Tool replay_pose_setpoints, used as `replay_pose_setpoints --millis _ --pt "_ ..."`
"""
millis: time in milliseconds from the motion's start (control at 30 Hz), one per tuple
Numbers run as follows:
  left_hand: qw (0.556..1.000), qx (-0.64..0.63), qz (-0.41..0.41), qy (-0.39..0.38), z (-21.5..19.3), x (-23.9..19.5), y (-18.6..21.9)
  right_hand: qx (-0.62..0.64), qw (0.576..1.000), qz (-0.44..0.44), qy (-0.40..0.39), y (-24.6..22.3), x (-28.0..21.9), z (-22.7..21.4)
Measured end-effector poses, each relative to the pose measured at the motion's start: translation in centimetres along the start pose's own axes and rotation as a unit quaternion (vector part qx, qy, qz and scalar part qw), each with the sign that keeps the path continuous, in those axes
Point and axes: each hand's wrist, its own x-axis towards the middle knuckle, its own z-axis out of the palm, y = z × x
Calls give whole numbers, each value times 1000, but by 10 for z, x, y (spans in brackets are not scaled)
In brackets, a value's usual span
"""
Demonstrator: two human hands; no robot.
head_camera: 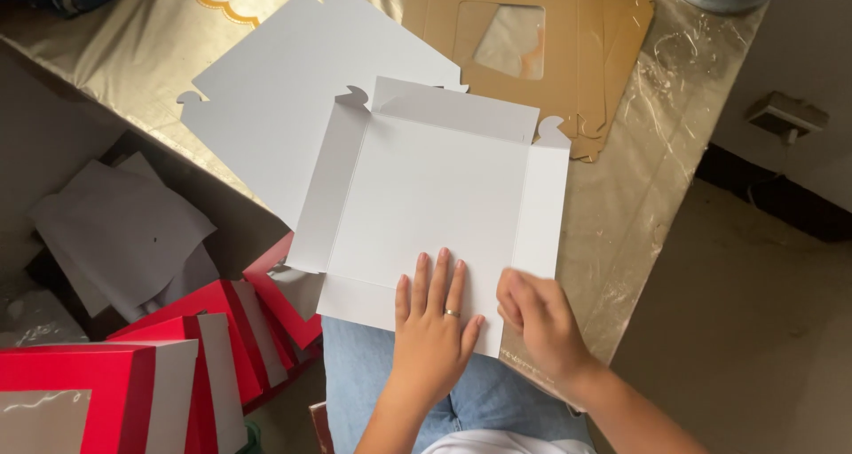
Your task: Assembling a white cardboard cake box by folding the edges.
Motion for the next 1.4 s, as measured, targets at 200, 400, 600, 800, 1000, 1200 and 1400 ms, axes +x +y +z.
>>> replay_pose_setpoints --millis 200,400,600,800,1000,1200,1400 --pt "1000 0 9 -5 -3 1 -1 10 1000 1 -5 32 14 -13" --pt "999 -4 28 29 8 3 -5 139 987 74 -20 37 38 -30" --pt "999 -5 24 28 8 4 -7 267 964 6 10 5 27 -38" --pt "1000 -16 23 15 6 1 -6 74 973 -190 105 -9 -12 -65" --pt "999 -30 16 14 0 2 -4 -396 905 -76 136 -29 -32 -34" --pt "989 -133 62 9 -46 -18 -10 -529 830 -107 139 -20 -46 -23" --pt "992 -40 88 87 -54 -51 -51 -499 811 -243 188 8 -57 -48"
